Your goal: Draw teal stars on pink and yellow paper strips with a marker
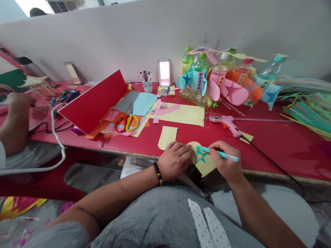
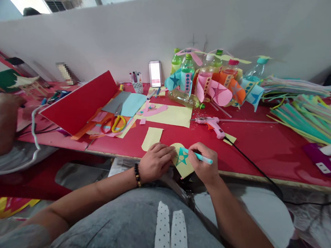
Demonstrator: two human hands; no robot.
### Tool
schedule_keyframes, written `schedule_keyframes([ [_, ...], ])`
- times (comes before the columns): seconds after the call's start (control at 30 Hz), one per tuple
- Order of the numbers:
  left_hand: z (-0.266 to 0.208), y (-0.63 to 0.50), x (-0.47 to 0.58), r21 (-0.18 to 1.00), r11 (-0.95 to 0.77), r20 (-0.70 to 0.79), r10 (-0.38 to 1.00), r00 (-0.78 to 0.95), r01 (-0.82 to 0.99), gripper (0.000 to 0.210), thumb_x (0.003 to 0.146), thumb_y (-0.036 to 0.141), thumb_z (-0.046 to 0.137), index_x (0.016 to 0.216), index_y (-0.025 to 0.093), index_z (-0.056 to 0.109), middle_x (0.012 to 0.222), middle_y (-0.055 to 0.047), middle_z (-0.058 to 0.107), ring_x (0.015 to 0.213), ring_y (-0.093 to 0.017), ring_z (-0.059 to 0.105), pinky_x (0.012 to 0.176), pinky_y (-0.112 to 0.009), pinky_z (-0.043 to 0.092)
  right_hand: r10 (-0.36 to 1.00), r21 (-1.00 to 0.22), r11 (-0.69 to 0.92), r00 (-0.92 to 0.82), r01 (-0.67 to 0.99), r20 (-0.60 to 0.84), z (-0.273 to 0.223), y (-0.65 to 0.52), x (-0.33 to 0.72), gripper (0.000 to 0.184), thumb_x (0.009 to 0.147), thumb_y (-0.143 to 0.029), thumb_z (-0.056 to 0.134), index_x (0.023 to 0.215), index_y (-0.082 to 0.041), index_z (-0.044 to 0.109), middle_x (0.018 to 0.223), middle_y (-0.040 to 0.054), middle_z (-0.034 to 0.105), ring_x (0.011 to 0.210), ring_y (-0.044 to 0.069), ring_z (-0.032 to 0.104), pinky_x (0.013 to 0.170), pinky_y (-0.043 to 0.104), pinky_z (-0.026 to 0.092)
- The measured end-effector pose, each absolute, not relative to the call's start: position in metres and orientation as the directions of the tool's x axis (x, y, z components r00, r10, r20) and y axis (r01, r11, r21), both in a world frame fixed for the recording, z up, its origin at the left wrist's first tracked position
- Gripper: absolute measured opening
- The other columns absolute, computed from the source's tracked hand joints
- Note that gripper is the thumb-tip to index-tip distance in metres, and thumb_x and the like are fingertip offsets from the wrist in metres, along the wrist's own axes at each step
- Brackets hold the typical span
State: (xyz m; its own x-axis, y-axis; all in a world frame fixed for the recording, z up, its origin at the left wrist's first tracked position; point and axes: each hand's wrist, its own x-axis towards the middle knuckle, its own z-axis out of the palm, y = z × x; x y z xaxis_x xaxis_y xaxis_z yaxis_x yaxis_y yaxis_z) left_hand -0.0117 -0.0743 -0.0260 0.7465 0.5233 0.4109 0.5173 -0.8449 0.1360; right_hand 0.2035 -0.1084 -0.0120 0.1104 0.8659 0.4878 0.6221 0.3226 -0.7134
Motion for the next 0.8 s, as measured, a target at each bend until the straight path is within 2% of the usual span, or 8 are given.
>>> schedule_keyframes([
  [0.8,-0.0250,-0.0749,-0.0127,0.147,-0.847,0.413,0.521,0.747,0.510,0.032,0.097,0.026,0.043,0.124,0.018,0.057,0.132,-0.008,0.059,0.112,-0.023,0.052,0.099,-0.043,0.040,0.875,-0.706,0.363,0.038,0.609,0.482,-0.0077,-0.1134,0.2041,0.014,0.080,-0.021,0.057,0.065,-0.020,0.059,0.053,-0.0040,0.054,0.049,0.011,0.047,0.050,0.025,0.036],
])
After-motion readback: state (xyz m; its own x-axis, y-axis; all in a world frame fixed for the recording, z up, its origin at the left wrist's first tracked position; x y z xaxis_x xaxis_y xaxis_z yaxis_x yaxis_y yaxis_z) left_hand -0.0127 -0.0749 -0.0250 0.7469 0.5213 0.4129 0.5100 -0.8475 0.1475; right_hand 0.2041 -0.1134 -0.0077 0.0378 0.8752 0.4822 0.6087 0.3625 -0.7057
